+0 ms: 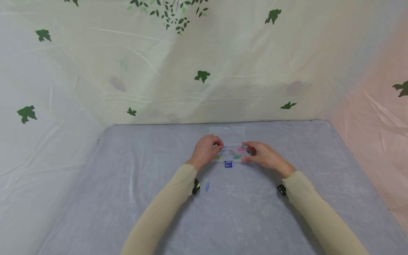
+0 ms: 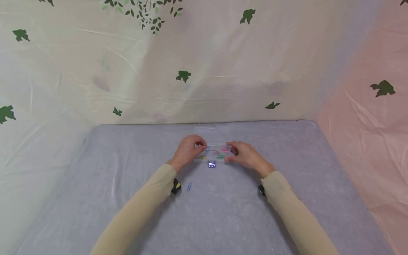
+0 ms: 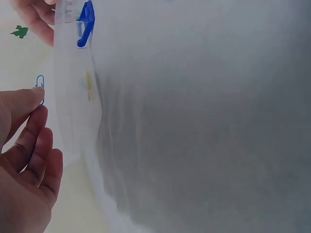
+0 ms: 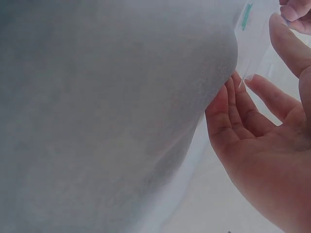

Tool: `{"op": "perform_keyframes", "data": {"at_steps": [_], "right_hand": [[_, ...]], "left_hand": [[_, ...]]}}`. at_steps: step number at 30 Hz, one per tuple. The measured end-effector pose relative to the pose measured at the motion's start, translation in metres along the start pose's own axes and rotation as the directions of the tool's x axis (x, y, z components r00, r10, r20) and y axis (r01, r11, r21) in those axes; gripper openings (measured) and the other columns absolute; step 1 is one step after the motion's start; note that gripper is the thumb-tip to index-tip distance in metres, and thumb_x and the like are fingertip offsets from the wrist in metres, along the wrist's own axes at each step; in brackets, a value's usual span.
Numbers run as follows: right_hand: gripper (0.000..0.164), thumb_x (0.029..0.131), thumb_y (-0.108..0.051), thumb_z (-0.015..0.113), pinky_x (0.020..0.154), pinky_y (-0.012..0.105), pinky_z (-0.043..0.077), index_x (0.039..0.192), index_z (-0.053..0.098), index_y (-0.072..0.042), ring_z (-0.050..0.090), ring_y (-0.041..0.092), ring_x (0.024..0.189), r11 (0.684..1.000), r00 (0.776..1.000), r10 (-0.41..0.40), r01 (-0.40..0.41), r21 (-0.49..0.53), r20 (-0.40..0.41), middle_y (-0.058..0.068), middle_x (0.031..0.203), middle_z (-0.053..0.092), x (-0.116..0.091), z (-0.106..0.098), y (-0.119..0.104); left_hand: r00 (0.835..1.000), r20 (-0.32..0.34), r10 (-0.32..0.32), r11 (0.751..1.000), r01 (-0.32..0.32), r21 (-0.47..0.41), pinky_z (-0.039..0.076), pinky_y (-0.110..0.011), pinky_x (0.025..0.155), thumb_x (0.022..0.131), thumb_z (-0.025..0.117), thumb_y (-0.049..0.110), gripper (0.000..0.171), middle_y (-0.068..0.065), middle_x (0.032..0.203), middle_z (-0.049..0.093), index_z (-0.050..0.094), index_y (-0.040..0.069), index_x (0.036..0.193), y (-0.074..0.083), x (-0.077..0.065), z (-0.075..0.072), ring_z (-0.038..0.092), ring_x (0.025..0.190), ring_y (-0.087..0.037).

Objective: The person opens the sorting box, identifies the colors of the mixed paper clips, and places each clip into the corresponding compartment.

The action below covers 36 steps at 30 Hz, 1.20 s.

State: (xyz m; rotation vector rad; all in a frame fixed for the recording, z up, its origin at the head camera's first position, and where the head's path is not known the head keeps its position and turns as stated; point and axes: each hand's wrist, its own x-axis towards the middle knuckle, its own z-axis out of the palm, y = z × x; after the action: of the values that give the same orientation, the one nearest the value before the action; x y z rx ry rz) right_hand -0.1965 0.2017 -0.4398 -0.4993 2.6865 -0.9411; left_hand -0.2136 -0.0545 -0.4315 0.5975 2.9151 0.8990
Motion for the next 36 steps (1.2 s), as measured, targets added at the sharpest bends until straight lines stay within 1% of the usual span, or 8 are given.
{"op": "perform_keyframes", "data": {"at_steps": [5,12,20,24,28,31,36], "right_hand": [[0.069,0.091,-0.029,0.082,0.087,0.042,0.047,0.147,0.054,0.002,0.055,0.024,0.098,1.0,1.0,-0.006,0.006,0.001,-0.003,0.009,0.11,0.064,0.0,0.001,0.001],[0.069,0.091,-0.028,0.082,0.088,0.042,0.047,0.147,0.054,0.002,0.055,0.024,0.099,1.0,1.0,-0.002,0.002,0.014,0.001,0.009,0.11,0.064,0.0,0.001,-0.001],[0.069,0.092,-0.028,0.082,0.089,0.043,0.047,0.148,0.053,0.002,0.055,0.025,0.099,1.0,1.0,-0.003,0.003,0.024,0.003,0.009,0.11,0.064,0.0,0.001,-0.001],[0.069,0.092,-0.028,0.081,0.089,0.043,0.047,0.148,0.053,0.002,0.055,0.025,0.099,1.0,1.0,-0.005,0.005,0.023,0.001,0.009,0.11,0.064,0.0,0.001,0.0],[0.07,0.092,-0.029,0.081,0.089,0.043,0.046,0.147,0.053,0.003,0.055,0.025,0.099,1.0,1.0,-0.005,0.005,0.019,0.0,0.01,0.11,0.064,0.0,0.001,0.001],[0.07,0.092,-0.03,0.081,0.089,0.043,0.046,0.148,0.053,0.003,0.055,0.025,0.1,1.0,1.0,-0.001,0.001,0.023,0.001,0.01,0.11,0.064,0.0,0.0,0.0],[0.071,0.092,-0.029,0.081,0.09,0.044,0.046,0.148,0.053,0.003,0.055,0.026,0.1,1.0,1.0,0.001,-0.001,0.025,0.003,0.01,0.112,0.064,0.0,-0.001,0.0]], "left_hand": [[1.0,0.006,-0.01,1.0,0.01,0.015,0.052,-0.039,0.096,0.098,0.073,0.015,0.009,-0.004,0.105,0.073,0.079,0.011,0.103,-0.001,0.002,0.004,0.064,0.104,-0.022],[1.0,0.008,0.003,1.0,-0.003,0.031,0.05,-0.04,0.1,0.097,0.074,0.012,0.008,-0.005,0.104,0.073,0.081,0.01,0.102,-0.003,0.003,0.006,0.065,0.106,-0.024],[1.0,0.005,-0.004,0.999,0.004,0.035,0.052,-0.038,0.097,0.097,0.074,0.015,0.014,-0.005,0.106,0.073,0.081,0.009,0.108,-0.005,0.002,0.006,0.066,0.105,-0.023],[1.0,-0.011,0.011,1.0,-0.011,-0.002,0.052,-0.038,0.097,0.098,0.073,0.016,0.018,-0.005,0.109,0.074,0.08,0.009,0.114,-0.005,0.0,0.004,0.066,0.105,-0.022],[0.999,-0.037,0.033,0.998,-0.036,-0.059,0.053,-0.039,0.097,0.098,0.072,0.015,0.024,-0.006,0.11,0.074,0.075,0.009,0.122,-0.004,-0.004,0.001,0.067,0.105,-0.022],[0.998,-0.048,0.041,0.995,-0.046,-0.088,0.053,-0.039,0.097,0.099,0.072,0.016,0.027,-0.007,0.111,0.074,0.073,0.009,0.124,-0.004,-0.007,-0.001,0.067,0.105,-0.022],[0.998,-0.035,0.048,0.991,-0.052,-0.123,0.053,-0.04,0.1,0.099,0.072,0.018,0.028,-0.007,0.119,0.073,0.072,0.008,0.125,-0.003,-0.014,-0.007,0.066,0.111,-0.023]]}}
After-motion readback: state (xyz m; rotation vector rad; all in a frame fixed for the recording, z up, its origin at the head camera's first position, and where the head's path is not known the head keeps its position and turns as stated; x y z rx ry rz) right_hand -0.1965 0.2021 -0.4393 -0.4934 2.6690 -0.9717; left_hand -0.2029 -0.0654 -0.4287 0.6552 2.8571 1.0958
